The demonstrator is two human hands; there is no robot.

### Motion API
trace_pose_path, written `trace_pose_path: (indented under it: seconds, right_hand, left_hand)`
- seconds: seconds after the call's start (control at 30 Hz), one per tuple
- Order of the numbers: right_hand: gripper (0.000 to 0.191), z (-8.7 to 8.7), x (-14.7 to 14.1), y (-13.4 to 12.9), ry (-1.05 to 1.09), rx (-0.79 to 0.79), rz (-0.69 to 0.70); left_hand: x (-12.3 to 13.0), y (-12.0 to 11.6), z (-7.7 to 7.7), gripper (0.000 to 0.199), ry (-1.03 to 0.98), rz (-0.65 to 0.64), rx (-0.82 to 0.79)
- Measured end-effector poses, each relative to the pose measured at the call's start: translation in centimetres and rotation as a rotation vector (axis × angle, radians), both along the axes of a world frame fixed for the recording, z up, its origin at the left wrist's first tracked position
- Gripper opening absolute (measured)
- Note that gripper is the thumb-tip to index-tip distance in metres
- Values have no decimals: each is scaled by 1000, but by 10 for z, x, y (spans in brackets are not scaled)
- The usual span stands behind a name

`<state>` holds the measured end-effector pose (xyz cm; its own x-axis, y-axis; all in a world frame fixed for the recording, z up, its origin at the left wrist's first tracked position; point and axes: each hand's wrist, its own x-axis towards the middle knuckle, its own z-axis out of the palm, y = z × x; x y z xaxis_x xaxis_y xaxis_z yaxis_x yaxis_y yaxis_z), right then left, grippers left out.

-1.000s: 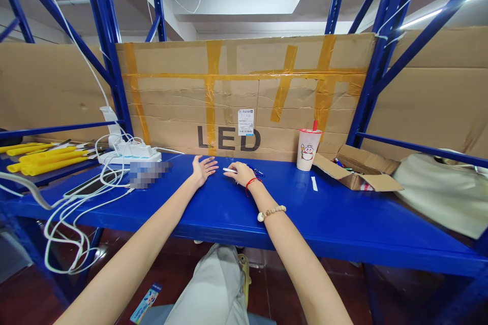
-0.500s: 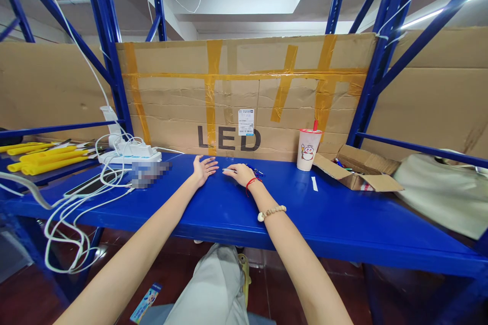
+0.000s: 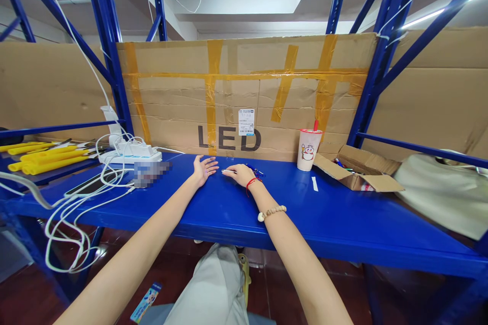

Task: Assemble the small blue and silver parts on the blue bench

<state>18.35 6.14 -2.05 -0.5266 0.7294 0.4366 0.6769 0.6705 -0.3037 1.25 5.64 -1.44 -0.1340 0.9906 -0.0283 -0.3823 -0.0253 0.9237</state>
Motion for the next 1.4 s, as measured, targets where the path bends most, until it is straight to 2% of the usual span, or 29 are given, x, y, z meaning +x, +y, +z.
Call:
trace_pose_path:
  seconds: [0.47,1.2,1.4]
  right_hand:
    - [29,2,0,1,-18,13,-3]
    - [32,1,1,1,-18,17,15]
    - [32,3,0,-2,-41,35,-17]
  left_hand:
    - [2,-6,5,48,-44,2,-10]
    - [2,-3,3,46,-66,18,-9]
    - [2,-2,2,46,-63,17,-6]
